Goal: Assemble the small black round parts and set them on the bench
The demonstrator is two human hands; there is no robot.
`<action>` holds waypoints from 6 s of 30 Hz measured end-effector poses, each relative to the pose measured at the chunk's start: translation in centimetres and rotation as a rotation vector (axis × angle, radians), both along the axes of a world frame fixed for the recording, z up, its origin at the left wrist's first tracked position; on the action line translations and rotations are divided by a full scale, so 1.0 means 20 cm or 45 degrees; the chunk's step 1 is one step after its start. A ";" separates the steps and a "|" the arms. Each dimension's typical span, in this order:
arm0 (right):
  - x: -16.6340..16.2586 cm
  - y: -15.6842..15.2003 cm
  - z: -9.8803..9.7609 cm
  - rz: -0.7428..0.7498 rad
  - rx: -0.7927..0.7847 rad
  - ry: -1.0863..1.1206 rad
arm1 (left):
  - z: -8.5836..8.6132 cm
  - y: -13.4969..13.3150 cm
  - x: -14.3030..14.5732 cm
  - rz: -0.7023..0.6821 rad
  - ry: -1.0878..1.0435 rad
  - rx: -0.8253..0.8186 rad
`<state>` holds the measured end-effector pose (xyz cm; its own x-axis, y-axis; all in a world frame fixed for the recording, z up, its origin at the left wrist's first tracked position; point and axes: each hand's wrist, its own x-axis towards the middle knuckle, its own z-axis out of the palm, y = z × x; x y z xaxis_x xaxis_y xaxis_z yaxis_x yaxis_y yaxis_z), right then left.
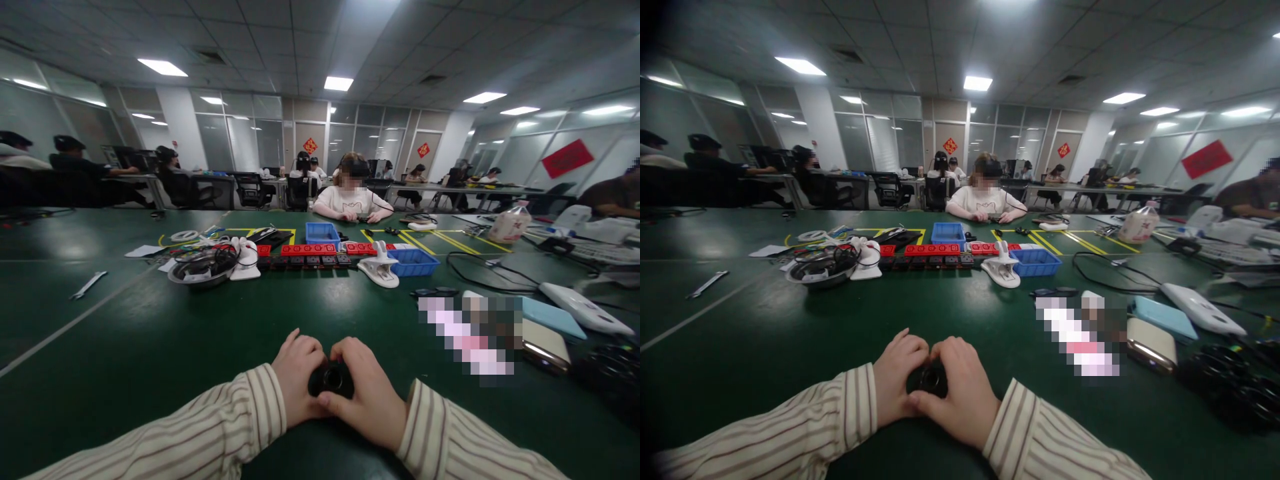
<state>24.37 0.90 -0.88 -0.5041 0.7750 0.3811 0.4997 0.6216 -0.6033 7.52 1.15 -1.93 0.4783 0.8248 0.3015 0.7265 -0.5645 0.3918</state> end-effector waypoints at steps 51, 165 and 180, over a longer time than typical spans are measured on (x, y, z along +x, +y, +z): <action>0.03 -0.03 0.09 0.455 0.280 0.084 | -0.01 0.04 -0.03 -0.230 -0.100 -0.118; 0.03 -0.03 0.06 0.491 0.041 0.151 | 0.02 0.03 -0.04 -0.279 0.002 -0.155; -0.01 0.00 0.00 0.028 0.105 -0.136 | 0.01 -0.02 0.02 -0.065 0.049 -0.019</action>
